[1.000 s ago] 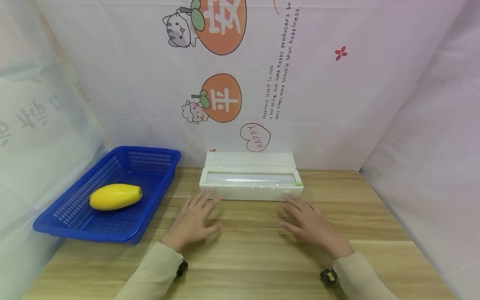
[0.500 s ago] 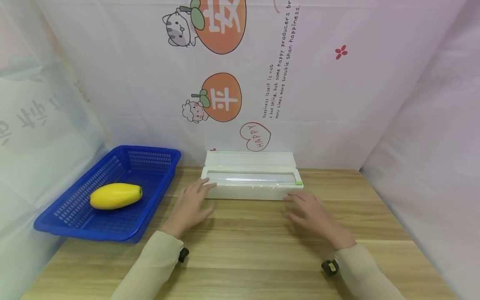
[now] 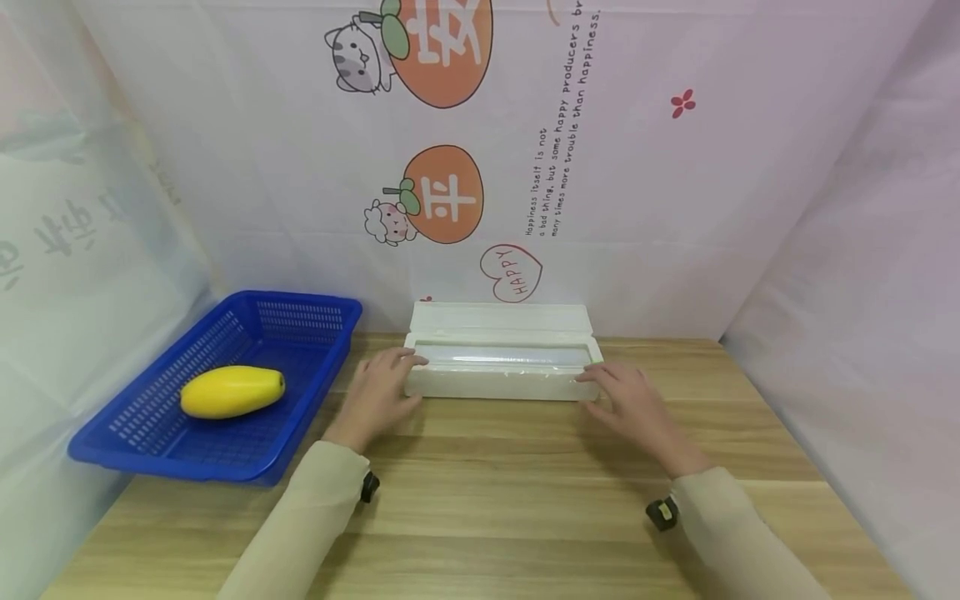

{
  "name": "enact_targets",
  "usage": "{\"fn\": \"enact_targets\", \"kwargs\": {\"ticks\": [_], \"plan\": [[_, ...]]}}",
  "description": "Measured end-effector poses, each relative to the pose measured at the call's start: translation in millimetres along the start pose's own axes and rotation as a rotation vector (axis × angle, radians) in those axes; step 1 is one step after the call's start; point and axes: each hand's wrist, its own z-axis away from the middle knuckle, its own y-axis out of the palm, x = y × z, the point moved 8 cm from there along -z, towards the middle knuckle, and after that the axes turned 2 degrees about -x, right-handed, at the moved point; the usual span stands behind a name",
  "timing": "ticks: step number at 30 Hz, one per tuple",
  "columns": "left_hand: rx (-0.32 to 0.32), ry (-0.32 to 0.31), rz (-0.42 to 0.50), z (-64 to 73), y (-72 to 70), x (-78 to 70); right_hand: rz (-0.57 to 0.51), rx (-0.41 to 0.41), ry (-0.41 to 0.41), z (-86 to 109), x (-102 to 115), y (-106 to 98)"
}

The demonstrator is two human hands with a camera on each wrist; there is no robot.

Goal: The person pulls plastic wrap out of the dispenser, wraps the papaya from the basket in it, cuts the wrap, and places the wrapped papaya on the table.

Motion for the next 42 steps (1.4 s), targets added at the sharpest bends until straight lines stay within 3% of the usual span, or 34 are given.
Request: {"fn": "enact_targets", "kwargs": {"ticks": [17, 27, 42], "plan": [[-0.024, 0.009, 0.029, -8.1, 9.6, 12.9, 0.001, 0.114, 0.206, -3.0, -40, 25], [-0.06, 0.025, 0.025, -14.0, 9.6, 11.4, -0.008, 0.091, 0.265, -5.2, -50, 38], [-0.089, 0.075, -0.036, -13.8, 4.6, 10.0, -0.019, 0.0, 0.204, -8.7, -39, 35]]}}
